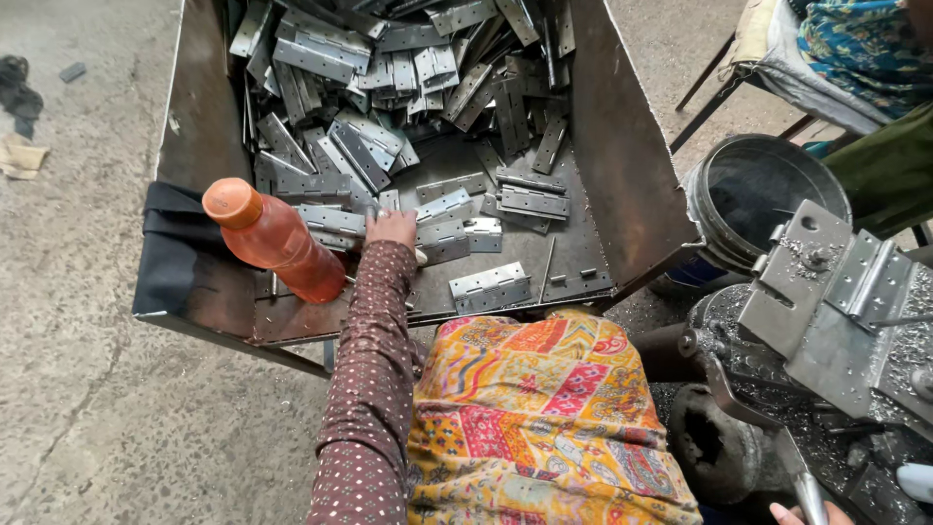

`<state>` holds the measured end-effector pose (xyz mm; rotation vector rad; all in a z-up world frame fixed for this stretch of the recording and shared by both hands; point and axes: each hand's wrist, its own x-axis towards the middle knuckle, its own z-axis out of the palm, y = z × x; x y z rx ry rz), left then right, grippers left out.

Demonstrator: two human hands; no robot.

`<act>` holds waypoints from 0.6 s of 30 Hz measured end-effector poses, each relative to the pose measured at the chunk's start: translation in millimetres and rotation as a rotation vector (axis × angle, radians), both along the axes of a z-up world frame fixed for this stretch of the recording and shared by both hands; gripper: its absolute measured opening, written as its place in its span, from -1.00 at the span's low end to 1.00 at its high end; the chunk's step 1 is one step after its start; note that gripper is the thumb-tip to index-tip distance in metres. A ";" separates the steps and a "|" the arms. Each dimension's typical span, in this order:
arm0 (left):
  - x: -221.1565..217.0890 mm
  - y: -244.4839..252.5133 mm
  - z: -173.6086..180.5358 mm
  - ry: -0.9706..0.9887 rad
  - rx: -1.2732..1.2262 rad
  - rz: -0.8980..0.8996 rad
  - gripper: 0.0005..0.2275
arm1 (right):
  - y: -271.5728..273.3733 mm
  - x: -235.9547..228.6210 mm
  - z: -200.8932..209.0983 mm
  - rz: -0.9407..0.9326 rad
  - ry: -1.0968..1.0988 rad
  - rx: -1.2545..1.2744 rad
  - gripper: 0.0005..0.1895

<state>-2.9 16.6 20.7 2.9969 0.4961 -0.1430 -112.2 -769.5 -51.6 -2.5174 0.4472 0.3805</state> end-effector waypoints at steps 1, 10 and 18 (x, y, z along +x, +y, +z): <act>2.1 1.9 -1.0 0.005 -0.014 0.009 -0.72 | -2.4 0.4 0.3 0.008 -0.004 0.000 -0.54; -40.7 -31.3 -45.9 -0.485 -0.086 -0.106 -0.82 | 23.0 22.1 52.4 0.257 0.337 -0.054 -0.50; -45.9 -131.7 45.5 -0.635 -0.030 -0.305 -0.83 | 104.9 -31.7 116.3 -0.035 0.177 0.043 -0.54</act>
